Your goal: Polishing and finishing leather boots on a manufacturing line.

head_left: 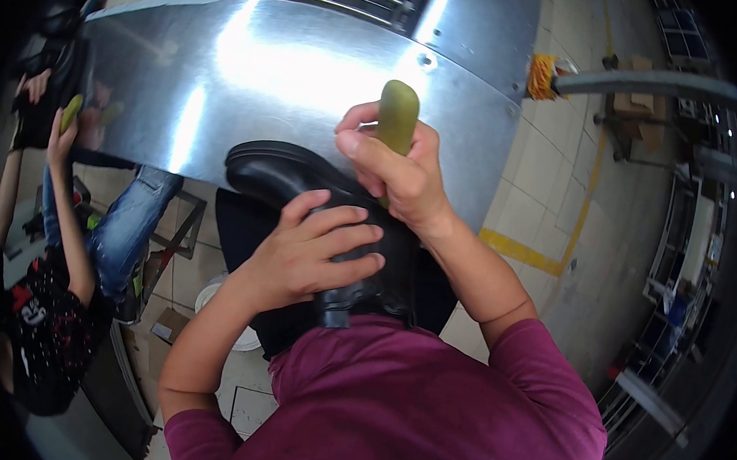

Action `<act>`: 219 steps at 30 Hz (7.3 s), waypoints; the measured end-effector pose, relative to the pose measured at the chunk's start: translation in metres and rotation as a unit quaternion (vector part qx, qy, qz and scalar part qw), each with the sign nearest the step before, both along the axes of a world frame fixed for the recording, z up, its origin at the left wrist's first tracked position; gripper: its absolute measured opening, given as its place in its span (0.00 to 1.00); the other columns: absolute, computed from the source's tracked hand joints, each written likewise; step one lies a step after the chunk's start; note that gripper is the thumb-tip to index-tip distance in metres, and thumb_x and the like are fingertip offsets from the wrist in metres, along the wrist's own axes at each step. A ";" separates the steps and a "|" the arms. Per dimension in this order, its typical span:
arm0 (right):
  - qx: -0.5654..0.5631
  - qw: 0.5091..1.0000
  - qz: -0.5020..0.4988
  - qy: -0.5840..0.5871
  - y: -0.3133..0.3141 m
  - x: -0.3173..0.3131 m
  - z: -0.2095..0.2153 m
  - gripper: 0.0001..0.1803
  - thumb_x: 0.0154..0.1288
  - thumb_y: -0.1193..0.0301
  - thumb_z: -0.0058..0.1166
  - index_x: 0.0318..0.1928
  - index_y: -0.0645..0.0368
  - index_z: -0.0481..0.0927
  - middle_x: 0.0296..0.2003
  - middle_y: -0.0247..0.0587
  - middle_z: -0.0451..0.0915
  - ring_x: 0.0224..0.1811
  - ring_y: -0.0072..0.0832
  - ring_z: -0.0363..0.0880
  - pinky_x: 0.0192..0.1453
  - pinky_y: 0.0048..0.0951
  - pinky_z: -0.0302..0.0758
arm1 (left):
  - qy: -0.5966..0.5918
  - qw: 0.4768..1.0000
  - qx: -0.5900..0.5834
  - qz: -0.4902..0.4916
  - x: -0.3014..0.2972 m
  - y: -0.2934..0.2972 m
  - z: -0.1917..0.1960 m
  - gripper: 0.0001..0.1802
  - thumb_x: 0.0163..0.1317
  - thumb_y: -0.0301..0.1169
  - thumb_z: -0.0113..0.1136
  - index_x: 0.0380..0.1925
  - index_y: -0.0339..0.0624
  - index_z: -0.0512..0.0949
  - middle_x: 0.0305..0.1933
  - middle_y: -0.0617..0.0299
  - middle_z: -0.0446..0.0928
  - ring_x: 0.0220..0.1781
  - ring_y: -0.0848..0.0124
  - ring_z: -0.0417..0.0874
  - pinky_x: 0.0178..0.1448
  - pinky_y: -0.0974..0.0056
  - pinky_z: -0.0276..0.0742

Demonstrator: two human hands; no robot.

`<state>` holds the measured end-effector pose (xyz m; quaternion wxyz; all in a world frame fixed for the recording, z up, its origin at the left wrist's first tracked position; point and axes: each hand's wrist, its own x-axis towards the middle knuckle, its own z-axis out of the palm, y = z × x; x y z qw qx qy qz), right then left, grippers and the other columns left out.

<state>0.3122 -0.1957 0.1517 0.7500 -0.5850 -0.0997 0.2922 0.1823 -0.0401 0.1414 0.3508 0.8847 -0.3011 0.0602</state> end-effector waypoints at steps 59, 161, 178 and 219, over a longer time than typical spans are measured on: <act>0.075 0.995 -0.049 -0.036 -0.014 -0.014 0.018 0.30 0.80 0.52 0.52 0.64 0.67 0.75 0.17 0.31 0.67 0.16 0.23 0.72 0.26 0.30 0.75 | -0.007 0.926 -0.192 0.325 -0.122 -0.011 -0.053 0.31 0.52 0.26 0.78 0.57 0.39 0.78 0.61 0.48 0.82 0.66 0.50 0.81 0.73 0.46 0.71; 0.086 0.967 -0.097 0.220 -0.039 -0.060 -0.043 0.14 0.72 0.61 0.63 0.44 0.59 0.79 0.18 0.27 0.66 0.15 0.18 0.64 0.20 0.23 0.64 | 0.186 0.862 -0.331 0.335 -0.109 0.015 -0.053 0.37 0.48 0.18 0.78 0.62 0.39 0.76 0.68 0.47 0.78 0.69 0.57 0.79 0.73 0.54 0.73; -0.055 0.958 -0.280 -0.010 -0.105 -0.049 -0.063 0.13 0.72 0.64 0.64 0.46 0.60 0.80 0.21 0.27 0.72 0.16 0.15 0.65 0.21 0.21 0.62 | -0.040 0.938 -0.115 0.324 -0.131 -0.024 -0.062 0.23 0.67 0.39 0.62 0.59 0.41 0.79 0.66 0.46 0.78 0.69 0.49 0.79 0.74 0.45 0.67; 0.149 0.970 -0.157 0.114 -0.024 -0.037 -0.039 0.17 0.79 0.57 0.55 0.49 0.59 0.76 0.21 0.33 0.70 0.19 0.22 0.72 0.24 0.27 0.74 | -0.078 0.938 -0.187 0.280 -0.128 -0.001 -0.111 0.25 0.71 0.38 0.62 0.62 0.42 0.67 0.62 0.36 0.78 0.61 0.43 0.82 0.68 0.40 0.75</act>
